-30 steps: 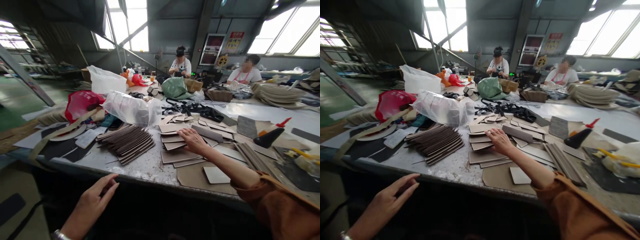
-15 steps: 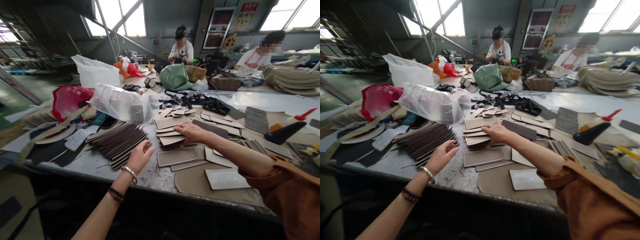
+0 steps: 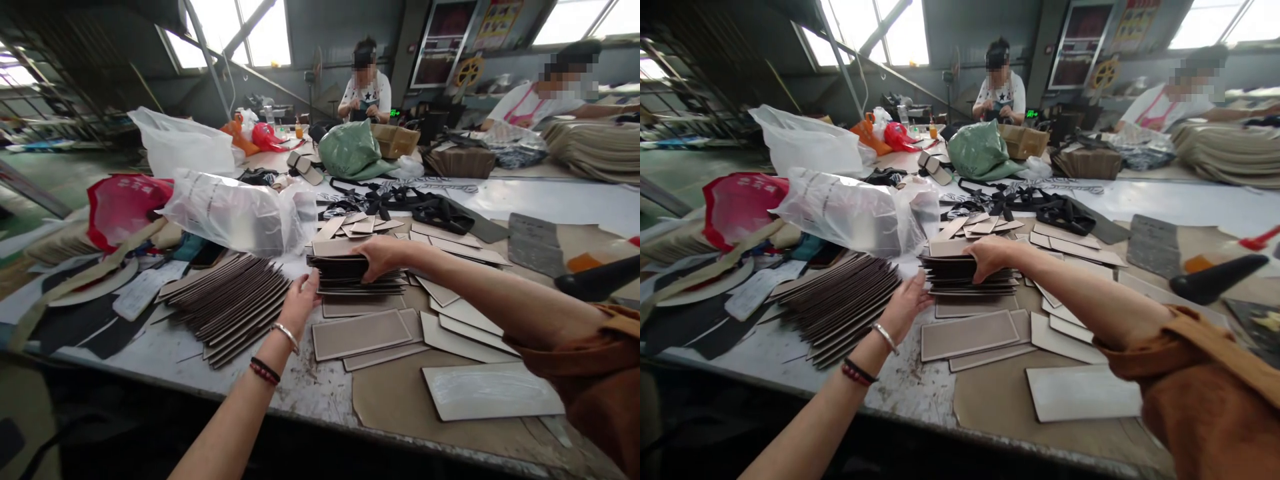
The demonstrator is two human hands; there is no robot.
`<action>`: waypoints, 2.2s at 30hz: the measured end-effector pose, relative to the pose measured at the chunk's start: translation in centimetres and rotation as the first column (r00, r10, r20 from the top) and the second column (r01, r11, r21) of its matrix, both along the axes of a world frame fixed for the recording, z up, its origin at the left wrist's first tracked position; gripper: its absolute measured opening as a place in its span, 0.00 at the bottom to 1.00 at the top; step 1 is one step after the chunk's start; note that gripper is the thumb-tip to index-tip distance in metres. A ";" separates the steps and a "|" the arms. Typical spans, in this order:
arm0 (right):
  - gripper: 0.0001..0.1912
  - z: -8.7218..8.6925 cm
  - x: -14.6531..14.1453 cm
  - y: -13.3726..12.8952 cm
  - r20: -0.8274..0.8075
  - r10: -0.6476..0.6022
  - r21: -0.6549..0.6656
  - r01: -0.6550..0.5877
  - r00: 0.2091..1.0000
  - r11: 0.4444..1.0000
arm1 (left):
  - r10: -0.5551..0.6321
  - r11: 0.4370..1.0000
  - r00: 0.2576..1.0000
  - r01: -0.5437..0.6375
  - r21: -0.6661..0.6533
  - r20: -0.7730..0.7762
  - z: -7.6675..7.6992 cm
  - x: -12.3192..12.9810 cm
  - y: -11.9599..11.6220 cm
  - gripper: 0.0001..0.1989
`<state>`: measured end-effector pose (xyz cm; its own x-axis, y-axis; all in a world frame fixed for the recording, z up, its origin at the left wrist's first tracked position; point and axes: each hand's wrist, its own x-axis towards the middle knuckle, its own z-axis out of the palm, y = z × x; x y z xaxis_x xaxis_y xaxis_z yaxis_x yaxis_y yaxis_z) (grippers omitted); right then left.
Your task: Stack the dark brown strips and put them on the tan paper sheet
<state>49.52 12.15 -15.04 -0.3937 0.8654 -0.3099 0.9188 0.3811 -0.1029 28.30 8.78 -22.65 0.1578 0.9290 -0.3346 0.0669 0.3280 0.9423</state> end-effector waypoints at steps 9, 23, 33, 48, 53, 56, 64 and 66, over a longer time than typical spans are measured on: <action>0.26 0.2 0.4 2.6 -0.135 -0.077 -0.242 0.043 0.988 0.969 | 0.391 0.352 0.618 0.585 0.731 -0.682 -2.5 1.0 -1.0 0.43; 0.45 -1.6 1.7 -3.0 -0.037 0.095 0.405 -0.072 0.995 0.912 | 0.276 0.428 0.236 0.838 0.339 -0.932 1.9 4.3 2.8 0.52; 0.49 -6.5 5.9 -7.5 -0.045 0.156 0.528 -0.109 0.987 0.842 | 0.172 0.442 0.244 0.847 0.297 -0.954 1.3 4.0 3.3 0.50; 0.42 -6.8 4.6 -3.3 -0.155 0.178 0.509 -0.076 0.972 0.858 | 0.168 0.497 0.178 0.834 0.239 -0.970 0.8 6.4 3.5 0.35; 0.38 -6.0 4.0 -2.9 -0.143 0.158 0.425 -0.084 0.977 0.901 | 0.148 0.473 0.157 0.856 0.209 -0.976 1.6 6.3 3.7 0.32; 0.34 -3.5 3.6 -3.6 -0.142 0.174 0.415 -0.101 0.974 0.904 | 0.145 0.478 0.150 0.855 0.202 -0.978 4.1 5.9 2.9 0.31; 0.35 1.3 0.4 -7.2 -0.327 0.183 0.149 -0.141 0.927 0.979 | -0.135 0.574 0.015 0.816 -0.066 -0.991 10.8 1.8 -2.0 0.27; 0.37 -0.4 -0.6 -7.4 -0.356 0.205 0.067 -0.195 0.912 0.979 | -0.220 0.605 -0.002 0.785 -0.138 -0.976 9.1 1.0 -3.1 0.29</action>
